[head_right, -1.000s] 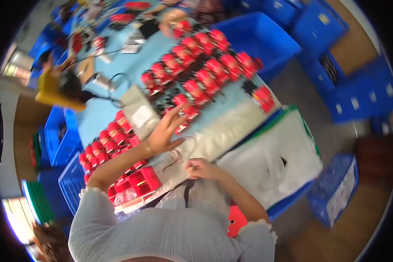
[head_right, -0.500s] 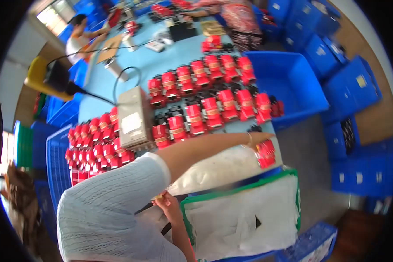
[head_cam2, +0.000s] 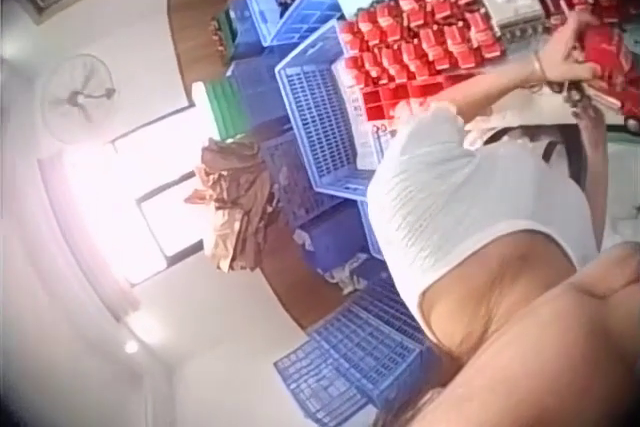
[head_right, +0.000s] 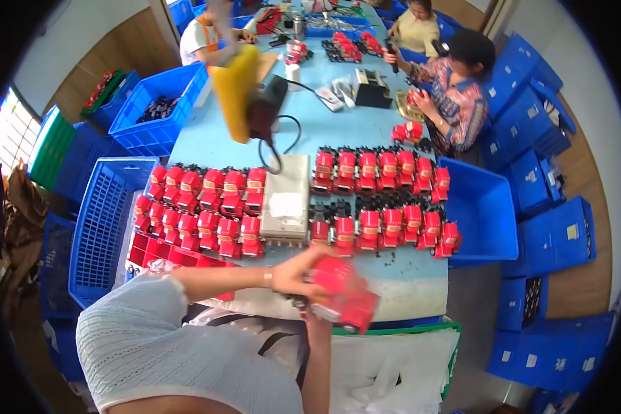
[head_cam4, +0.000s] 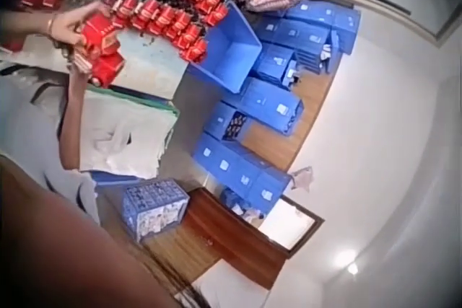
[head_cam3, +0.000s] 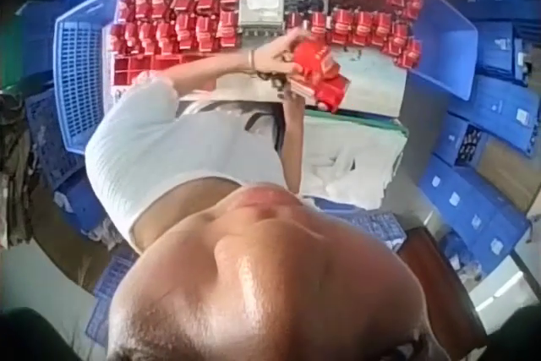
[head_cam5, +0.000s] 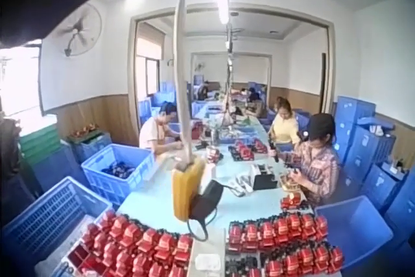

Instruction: Assembling and organizing toy trucks on a production line.

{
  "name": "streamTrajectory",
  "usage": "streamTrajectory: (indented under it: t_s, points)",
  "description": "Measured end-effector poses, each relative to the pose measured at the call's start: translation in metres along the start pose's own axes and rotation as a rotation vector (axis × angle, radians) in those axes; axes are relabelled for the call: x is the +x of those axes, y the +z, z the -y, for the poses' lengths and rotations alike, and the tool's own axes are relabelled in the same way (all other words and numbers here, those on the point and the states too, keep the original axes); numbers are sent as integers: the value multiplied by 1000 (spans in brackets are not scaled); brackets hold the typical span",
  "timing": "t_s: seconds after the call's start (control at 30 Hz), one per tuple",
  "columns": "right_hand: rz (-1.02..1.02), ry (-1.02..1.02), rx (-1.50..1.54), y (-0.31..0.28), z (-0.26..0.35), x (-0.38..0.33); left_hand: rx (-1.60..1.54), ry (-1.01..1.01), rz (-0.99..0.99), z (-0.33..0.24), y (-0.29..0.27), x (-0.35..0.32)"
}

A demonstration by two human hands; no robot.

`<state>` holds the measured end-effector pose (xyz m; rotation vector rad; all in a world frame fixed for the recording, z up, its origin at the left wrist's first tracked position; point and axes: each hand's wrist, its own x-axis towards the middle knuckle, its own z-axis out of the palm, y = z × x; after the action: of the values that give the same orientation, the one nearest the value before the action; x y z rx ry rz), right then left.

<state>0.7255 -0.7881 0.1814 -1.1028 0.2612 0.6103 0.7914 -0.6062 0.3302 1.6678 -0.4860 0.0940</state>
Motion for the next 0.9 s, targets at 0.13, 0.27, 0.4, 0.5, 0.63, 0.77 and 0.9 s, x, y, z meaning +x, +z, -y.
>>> streamTrajectory:
  t_s: [0.13,0.27,0.4,0.5,0.63,0.77,0.9]
  points:
    - [118,-47,100,65,27,-21,-641,-376,-460,-34,-86,-136]
    - [379,-374,-290,191,43,-56,-1031,-545,-715,-41,-162,-231]
    - [456,-873,-809,330,33,-95,-1327,-516,-469,-34,-200,-308]
    - [474,-926,-929,384,21,-123,-1164,-439,-441,-90,-209,-326]
    - [456,-1000,-1034,407,-5,-145,-1138,-513,-559,-110,-203,-352]
    - [375,-1283,-1103,402,-28,-157,-1061,-443,-582,-130,-190,-358]
    - [286,-1532,-1063,377,-31,-150,-1265,-365,-510,-121,-165,-342]
